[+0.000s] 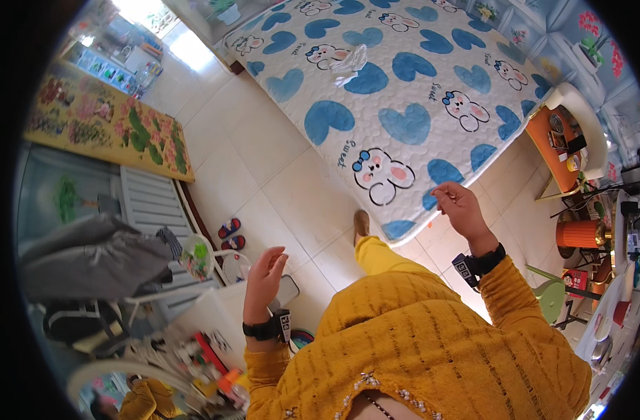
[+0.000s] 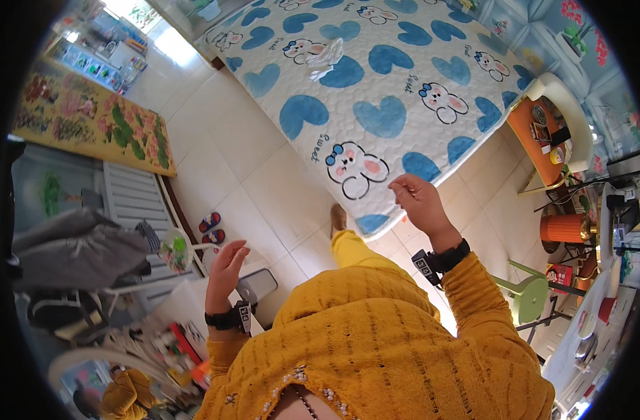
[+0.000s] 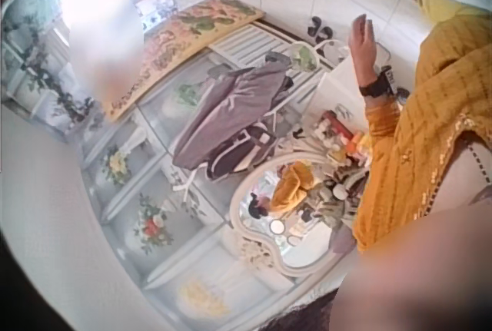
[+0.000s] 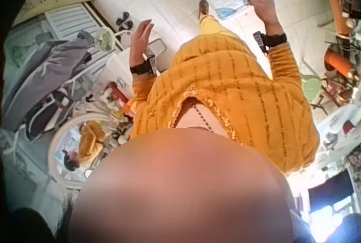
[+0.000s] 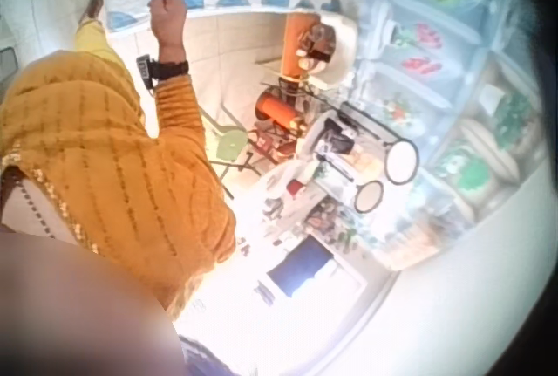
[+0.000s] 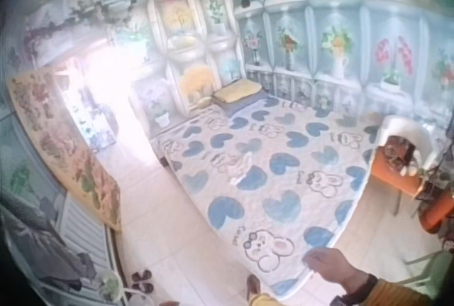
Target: The person hangs a blue shirt on a hanger and places it on a clothes rack. They then pick up a white cloth, walk to the balcony, and place it on a pile of laundry. Finally, they place a pair of shoes on the balcony ledge.
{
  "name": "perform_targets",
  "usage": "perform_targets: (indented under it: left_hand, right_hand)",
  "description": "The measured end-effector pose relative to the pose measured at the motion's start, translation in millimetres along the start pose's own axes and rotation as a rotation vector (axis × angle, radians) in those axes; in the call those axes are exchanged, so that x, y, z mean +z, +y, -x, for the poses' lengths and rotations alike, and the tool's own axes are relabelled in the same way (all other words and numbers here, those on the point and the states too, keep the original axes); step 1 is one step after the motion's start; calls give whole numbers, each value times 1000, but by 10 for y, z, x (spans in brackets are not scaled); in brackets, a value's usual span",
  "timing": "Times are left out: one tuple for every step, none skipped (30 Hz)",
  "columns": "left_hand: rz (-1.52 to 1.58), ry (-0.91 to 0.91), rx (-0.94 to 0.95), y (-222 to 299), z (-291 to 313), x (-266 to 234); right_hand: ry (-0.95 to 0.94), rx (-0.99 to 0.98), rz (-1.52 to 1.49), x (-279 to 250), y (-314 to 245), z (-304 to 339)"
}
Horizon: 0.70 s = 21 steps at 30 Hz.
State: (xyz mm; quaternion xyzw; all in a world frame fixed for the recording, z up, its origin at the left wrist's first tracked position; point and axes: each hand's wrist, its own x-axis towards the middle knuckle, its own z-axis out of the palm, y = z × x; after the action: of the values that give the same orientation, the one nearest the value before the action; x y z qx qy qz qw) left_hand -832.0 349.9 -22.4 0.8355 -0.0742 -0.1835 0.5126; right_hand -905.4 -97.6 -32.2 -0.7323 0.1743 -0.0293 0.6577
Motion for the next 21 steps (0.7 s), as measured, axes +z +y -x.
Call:
perform_targets:
  left_hand:
    - [-25,-38,-48,32,-311,-28]
    - [-24,-73,-39,59,-646,-45]
    - [-14,-110,-43,90,-969,-81]
    - [-123,-125,-42,129,-1257,-139]
    - [-127,-132,-42,165,-1532,-198]
    - [-139,-148,-44,202,-1800,-284]
    - [-136,-172,-61,253,-2088,-371]
    - [-128,-191,-71,307,-2360,-471]
    - [-102,-198,-6,358,-2602,-559]
    - [-135,-204,-7,406,-2866,-644]
    - [-134,-213,-26,453,-3121,-718]
    - [-127,-207,-11,485,-3359,-762]
    - [-125,-225,-30,500,-3596,-778]
    - [-104,-251,-45,503,-3843,-784]
    - [-53,-283,-39,488,-4086,-780]
    - [43,-323,-76,445,-4342,-743]
    - [49,-363,-137,383,-4590,-692]
    - [57,-402,-192,308,-4837,-622]
    - [68,-440,-243,222,-5094,-551]
    - [24,-504,-264,131,-5378,-480]
    - [-16,-565,-286,42,-5671,-406]
  right_hand:
    - [20,12,-43,19,18,-215]
    - [62,50,-45,49,30,-457]
    - [107,48,-45,87,33,-724]
    - [148,53,-44,121,12,-998]
    - [202,108,-44,151,-29,-1264]
    - [262,112,-54,211,-81,-1533]
    - [249,64,-82,238,-168,-1782]
    - [237,-12,-133,274,-265,-1986]
    - [229,-62,-185,315,-362,-2154]
    - [232,-33,-167,358,-446,-2287]
    - [226,-21,-156,383,-507,-2397]
    - [204,-55,-165,400,-537,-2489]
    - [228,9,-104,403,-539,-2562]
    - [237,25,-64,385,-514,-2615]
    - [229,-14,-44,358,-465,-2649]
    - [280,66,-25,332,-395,-2679]
    - [355,103,-93,323,-315,-2672]
    - [431,169,-105,319,-235,-2668]
    - [520,235,-96,329,-169,-2637]
    - [593,289,-51,352,-125,-2607]
    - [676,364,-101,418,-99,-2589]
